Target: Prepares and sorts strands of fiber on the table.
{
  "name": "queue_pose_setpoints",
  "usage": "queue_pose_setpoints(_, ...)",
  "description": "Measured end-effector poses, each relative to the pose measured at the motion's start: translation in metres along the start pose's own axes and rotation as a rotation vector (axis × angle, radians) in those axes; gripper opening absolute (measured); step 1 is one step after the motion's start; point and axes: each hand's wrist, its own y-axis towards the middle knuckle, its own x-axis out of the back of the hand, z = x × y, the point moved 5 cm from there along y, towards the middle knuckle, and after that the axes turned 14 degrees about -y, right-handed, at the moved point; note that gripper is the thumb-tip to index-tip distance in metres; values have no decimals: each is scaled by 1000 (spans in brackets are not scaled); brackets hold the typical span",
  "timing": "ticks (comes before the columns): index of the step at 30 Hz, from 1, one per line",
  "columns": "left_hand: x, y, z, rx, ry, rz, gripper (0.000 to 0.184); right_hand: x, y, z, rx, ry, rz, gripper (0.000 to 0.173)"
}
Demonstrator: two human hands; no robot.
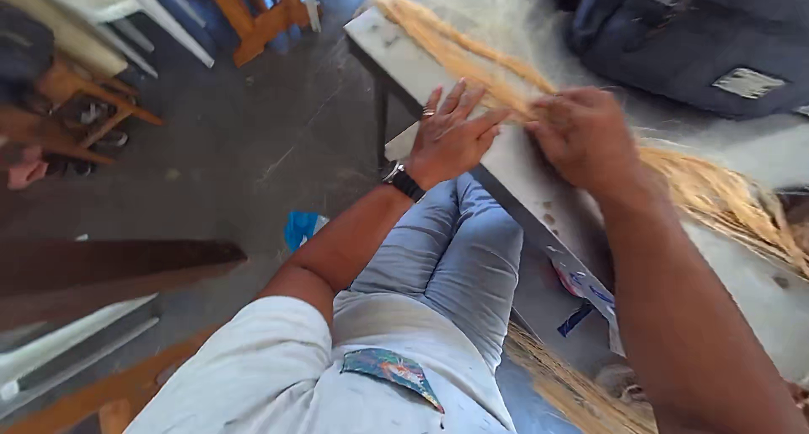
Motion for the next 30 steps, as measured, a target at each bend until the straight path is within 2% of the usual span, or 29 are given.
queue_pose_setpoints(4, -1, 0, -3, -2, -42, -56, 37, 6, -16, -7, -49, 20, -28, 41)
queue_pose_setpoints(10, 5, -7, -4, -86, -183, -277, 39, 10, -11, -2, -133, 27, -83, 33)
queue_pose_setpoints(12, 7, -11, -4, -115, -199, -304, 39, 14, -13, -1, -181, 50, -100, 34)
queue_pose_setpoints(19, 10, -18, -4, -134, -171, -192, 34, 32, -23, -9, -298, 17, -275, 44)
queue_pose_setpoints(23, 8, -18, 0, -140, -145, -176, 37, 19, -20, -25, -405, -51, -128, 44)
queue_pose_setpoints(27, 12, -19, -2, -132, -135, -137, 37, 12, -19, -24, -411, -8, -87, 22)
queue_pose_setpoints(30, 11, -19, -2, -130, -108, -117, 39, 12, -17, -26, -408, 72, -163, 18)
